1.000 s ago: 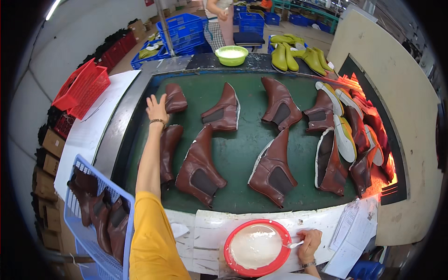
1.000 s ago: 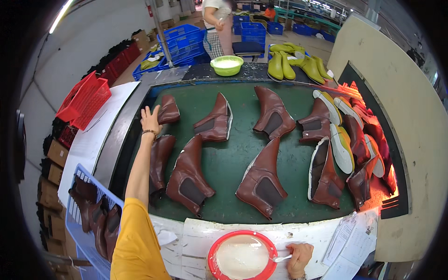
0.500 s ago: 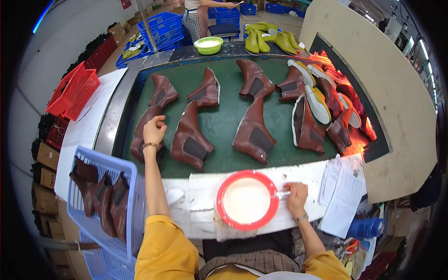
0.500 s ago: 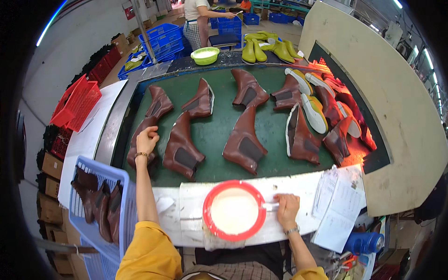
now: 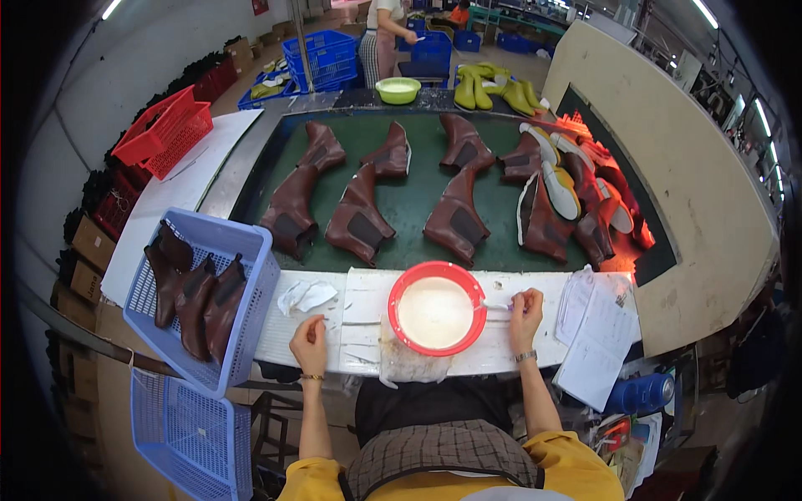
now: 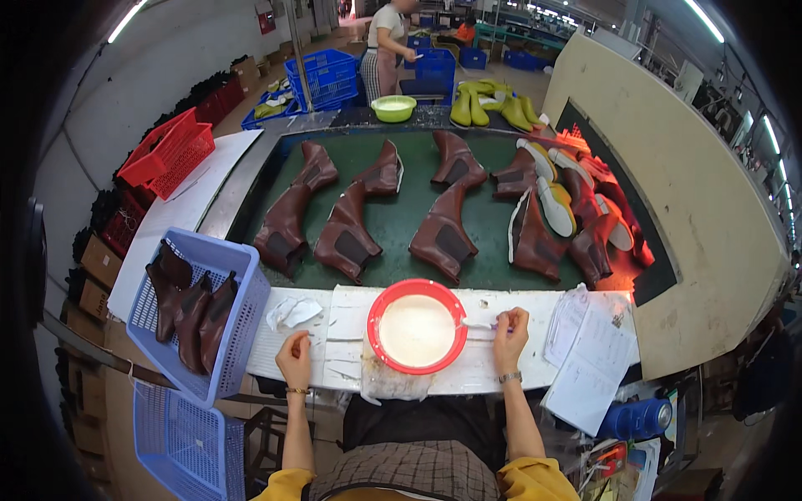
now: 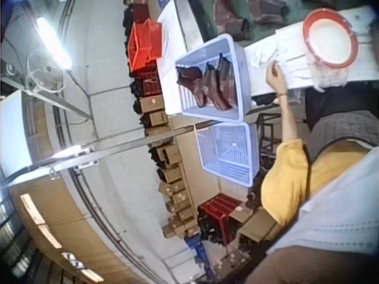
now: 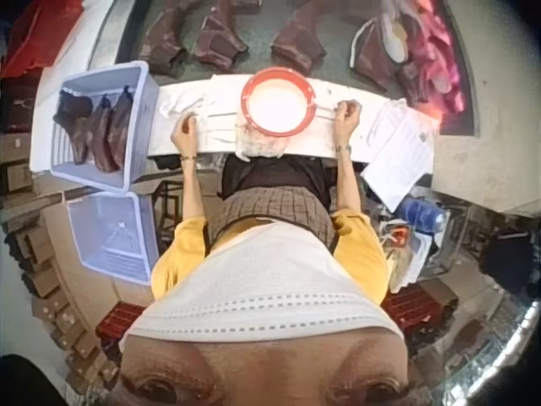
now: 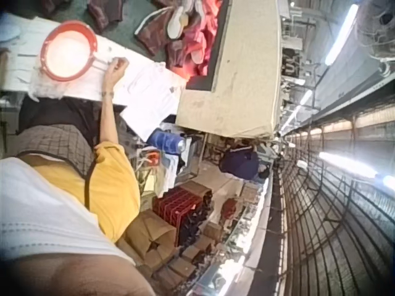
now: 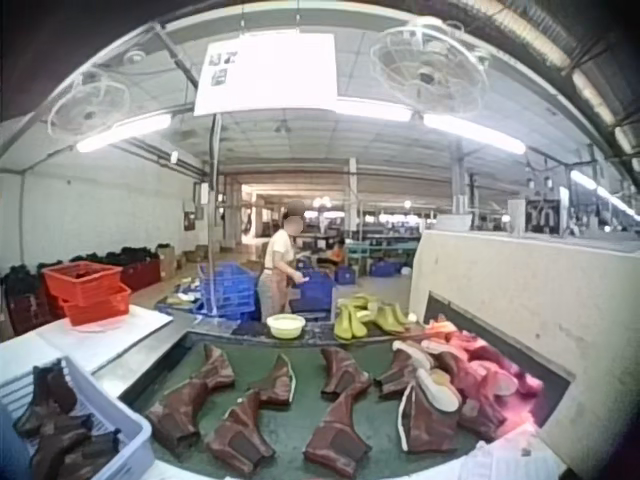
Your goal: Applying white adhesive to the edges of brown shoe uppers using a small brush.
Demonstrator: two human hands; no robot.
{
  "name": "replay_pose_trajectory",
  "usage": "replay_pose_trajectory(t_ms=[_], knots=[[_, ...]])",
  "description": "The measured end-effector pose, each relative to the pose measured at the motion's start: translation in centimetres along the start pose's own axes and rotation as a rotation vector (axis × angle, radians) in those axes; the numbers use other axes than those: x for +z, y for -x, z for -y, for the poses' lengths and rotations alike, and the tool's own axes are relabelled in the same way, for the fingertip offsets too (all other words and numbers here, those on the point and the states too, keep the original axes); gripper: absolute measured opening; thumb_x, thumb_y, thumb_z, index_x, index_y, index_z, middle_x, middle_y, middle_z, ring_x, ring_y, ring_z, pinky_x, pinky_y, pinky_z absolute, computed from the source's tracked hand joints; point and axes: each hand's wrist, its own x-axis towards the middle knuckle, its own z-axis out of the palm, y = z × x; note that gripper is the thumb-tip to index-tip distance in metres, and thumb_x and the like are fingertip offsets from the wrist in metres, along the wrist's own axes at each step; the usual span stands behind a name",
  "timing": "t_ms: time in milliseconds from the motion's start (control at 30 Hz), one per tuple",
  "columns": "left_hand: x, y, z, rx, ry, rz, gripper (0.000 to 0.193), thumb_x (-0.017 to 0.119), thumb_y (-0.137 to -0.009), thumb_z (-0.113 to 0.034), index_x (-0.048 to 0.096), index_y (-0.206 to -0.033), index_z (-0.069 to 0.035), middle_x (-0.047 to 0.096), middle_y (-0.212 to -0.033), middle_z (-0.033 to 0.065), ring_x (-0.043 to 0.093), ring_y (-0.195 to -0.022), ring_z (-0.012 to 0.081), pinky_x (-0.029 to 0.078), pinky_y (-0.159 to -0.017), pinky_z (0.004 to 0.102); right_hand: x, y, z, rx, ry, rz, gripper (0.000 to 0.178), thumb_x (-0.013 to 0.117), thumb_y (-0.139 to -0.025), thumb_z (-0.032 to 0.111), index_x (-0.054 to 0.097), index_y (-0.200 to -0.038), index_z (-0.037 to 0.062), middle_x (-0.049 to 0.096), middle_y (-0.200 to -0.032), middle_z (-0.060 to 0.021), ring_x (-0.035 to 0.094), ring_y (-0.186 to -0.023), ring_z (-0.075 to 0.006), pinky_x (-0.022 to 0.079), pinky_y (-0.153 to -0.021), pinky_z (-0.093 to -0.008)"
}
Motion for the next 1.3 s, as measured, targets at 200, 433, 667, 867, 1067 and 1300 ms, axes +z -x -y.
replay_pose_trajectory(t_ms=[200, 433, 667, 867, 1067, 1300], knots=[[0.3, -0.2, -0.5, -0.022, 0.02, 0.028, 0.012, 0.069, -0.096, -0.01, 0.077, -0.1, -0.003, 0.068, -0.071, 0.0025, 0.064, -0.065, 0.0063, 0.045, -0.055, 0.0225, -0.2, 0.7, 1.1, 0.066, -0.008, 0.011, 0.005, 0.055, -0.103, 0.006, 0.054, -0.106, 0.0018, 0.063, -0.081, -0.0029, 0.059, -0.075, -0.009, 0.049, -0.072, -0.0235], [0.2, -0.7, 0.2, -0.007, 0.061, 0.103, 0.016, 0.067, -0.1, -0.015, 0.076, -0.101, -0.002, 0.067, -0.069, -0.0018, 0.058, -0.06, 0.0028, 0.039, -0.052, 0.0198, -0.1, -0.1, 0.7, 0.089, 0.212, 0.011, 0.012, 0.058, -0.103, 0.012, 0.059, -0.103, 0.0005, 0.069, -0.076, -0.0049, 0.061, -0.07, -0.0096, 0.049, -0.067, -0.0266], [0.2, -0.7, -0.2, -0.031, 0.06, 0.089, 0.015, 0.067, -0.1, -0.015, 0.076, -0.102, -0.003, 0.066, -0.068, -0.0012, 0.056, -0.058, 0.0025, 0.037, -0.051, 0.0195, 0.2, -0.3, 0.3, 0.025, 0.348, 0.001, 0.019, 0.054, -0.105, 0.018, 0.059, -0.098, 0.0016, 0.069, -0.074, -0.0104, 0.063, -0.068, -0.0232, 0.049, -0.069, -0.037], [0.1, -0.6, 0.5, -0.008, -0.01, 0.099, 0.009, 0.072, -0.093, -0.012, 0.078, -0.096, -0.006, 0.065, -0.069, 0.0021, 0.057, -0.056, 0.0092, 0.041, -0.052, 0.0256, -0.1, -0.2, 0.2, -0.038, 0.475, 0.068, 0.021, 0.052, -0.106, 0.021, 0.06, -0.096, 0.0041, 0.064, -0.077, -0.0098, 0.059, -0.077, -0.0282, 0.046, -0.074, -0.0404], [0.1, -0.7, -1.0, 0.123, -0.138, 0.139, 0.007, 0.074, -0.088, -0.007, 0.078, -0.094, -0.007, 0.064, -0.072, 0.004, 0.056, -0.067, 0.0178, 0.044, -0.06, 0.0313, 0.7, -1.0, 1.6, -0.096, 0.565, -0.015, 0.02, 0.054, -0.102, 0.019, 0.064, -0.11, 0.0034, 0.064, -0.1, -0.0142, 0.057, -0.094, -0.0312, 0.043, -0.087, -0.0405], [0.2, -1.3, -2.0, 0.225, -0.225, 0.182, 0.008, 0.074, -0.081, -0.004, 0.075, -0.087, -0.008, 0.064, -0.072, 0.0032, 0.053, -0.07, 0.0232, 0.043, -0.067, 0.0358, 0.1, -0.3, -0.4, 0.059, 0.396, -0.106, 0.028, 0.045, -0.108, 0.019, 0.061, -0.118, -0.0018, 0.065, -0.11, -0.0124, 0.062, -0.101, -0.0231, 0.048, -0.094, -0.0355]])
